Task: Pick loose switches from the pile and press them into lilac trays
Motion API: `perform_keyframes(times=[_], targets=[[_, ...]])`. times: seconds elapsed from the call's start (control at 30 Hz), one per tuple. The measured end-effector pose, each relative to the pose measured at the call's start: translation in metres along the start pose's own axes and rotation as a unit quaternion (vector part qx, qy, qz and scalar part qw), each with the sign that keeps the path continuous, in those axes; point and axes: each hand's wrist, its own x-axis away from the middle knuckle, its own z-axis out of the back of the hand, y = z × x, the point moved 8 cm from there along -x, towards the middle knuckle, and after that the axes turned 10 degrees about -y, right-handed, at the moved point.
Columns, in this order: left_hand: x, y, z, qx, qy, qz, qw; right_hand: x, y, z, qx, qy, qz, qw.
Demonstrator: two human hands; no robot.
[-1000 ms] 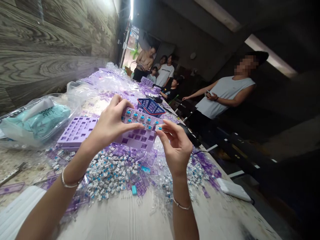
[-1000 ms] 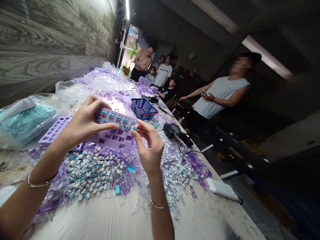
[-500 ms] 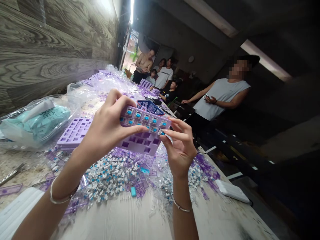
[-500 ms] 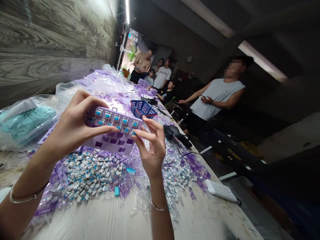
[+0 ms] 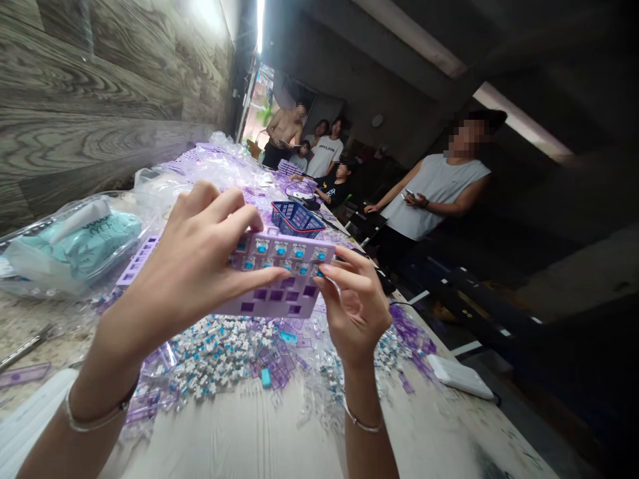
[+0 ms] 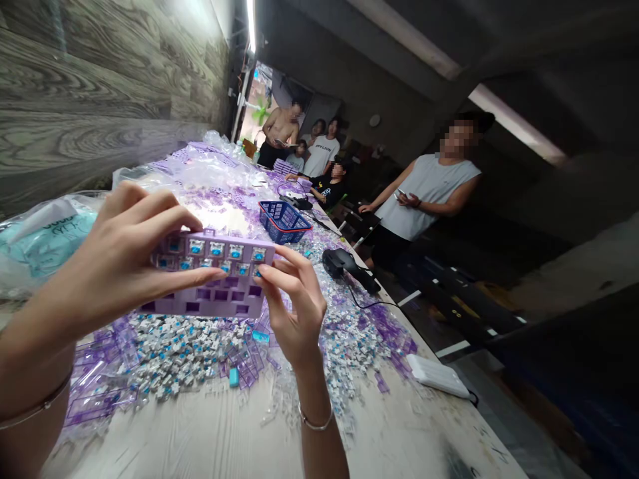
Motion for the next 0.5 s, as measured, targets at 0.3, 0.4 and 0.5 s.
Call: perform_keyframes(times=[0.3, 0.4, 0.5], targets=[[0.009, 0.003, -0.025, 0.109, -0.186, -0.025, 0.976, 0.0, -0.034, -0.007, 0.003, -0.119, 0.001, 0.993], [0.007, 0.011, -0.042, 0.204, -0.252, -0.045, 0.945, 0.002, -0.046, -0.015, 0.019, -0.177, 0.014, 0.984], [0.003, 0.016, -0.047, 0.269, -0.27, -0.074, 0.922, 0.002, -0.05, -0.014, 0.015, -0.19, 0.013, 0.982]])
